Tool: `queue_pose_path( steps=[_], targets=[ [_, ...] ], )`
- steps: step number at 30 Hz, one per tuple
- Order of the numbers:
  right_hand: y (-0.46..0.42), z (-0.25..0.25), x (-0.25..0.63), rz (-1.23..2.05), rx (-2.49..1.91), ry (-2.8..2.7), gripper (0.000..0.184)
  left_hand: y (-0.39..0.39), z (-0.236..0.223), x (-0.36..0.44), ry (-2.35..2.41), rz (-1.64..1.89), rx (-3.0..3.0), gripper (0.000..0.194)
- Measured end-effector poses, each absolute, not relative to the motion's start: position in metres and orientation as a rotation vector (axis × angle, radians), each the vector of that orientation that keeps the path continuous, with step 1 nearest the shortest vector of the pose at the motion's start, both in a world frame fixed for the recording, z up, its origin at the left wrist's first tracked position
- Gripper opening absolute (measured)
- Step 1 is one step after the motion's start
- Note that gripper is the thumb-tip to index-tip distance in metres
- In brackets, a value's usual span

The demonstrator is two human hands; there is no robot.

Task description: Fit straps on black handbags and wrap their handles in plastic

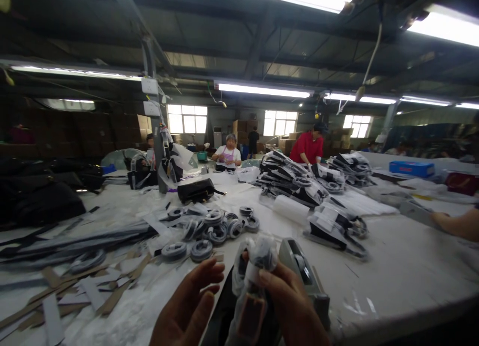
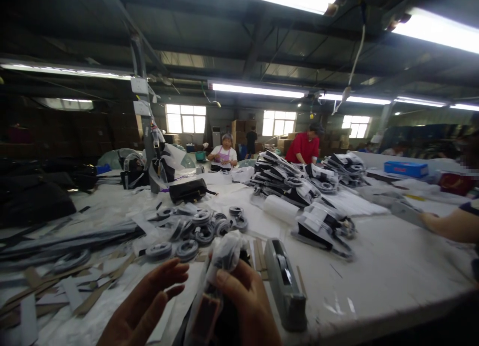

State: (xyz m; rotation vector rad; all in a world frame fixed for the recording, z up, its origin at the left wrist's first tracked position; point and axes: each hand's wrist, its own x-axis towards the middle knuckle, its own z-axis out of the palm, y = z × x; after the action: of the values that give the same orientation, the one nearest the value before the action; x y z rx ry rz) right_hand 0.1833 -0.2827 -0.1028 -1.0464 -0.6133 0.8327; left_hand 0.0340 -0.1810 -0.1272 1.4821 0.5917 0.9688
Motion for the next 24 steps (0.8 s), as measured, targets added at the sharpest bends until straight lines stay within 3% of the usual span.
queue_pose_path(
  steps=[5, 10, 17, 24],
  targets=[
    [-0.263, -0.085, 0.209, 0.953, -0.905, -0.646, 0.027, -0.142, -0.145, 0.039, 0.661, 0.966, 1.690, 0.042],
    [-0.238, -0.059, 0.236, 1.092, -0.891, -0.741, 0.020, -0.112, -0.151, 0.056, 0.623, 1.011, 1.863, 0.049],
    [-0.208, -0.011, 0.250, 1.221, -1.002, -0.764, 0.031, -0.096, -0.145, 0.067, 0.603, 0.955, 2.034, 0.063],
    [-0.187, -0.012, 0.247, 1.151, -0.977, -0.802, 0.035, -0.061, -0.157, 0.097, 0.650, 0.994, 2.068, 0.059]
  ],
)
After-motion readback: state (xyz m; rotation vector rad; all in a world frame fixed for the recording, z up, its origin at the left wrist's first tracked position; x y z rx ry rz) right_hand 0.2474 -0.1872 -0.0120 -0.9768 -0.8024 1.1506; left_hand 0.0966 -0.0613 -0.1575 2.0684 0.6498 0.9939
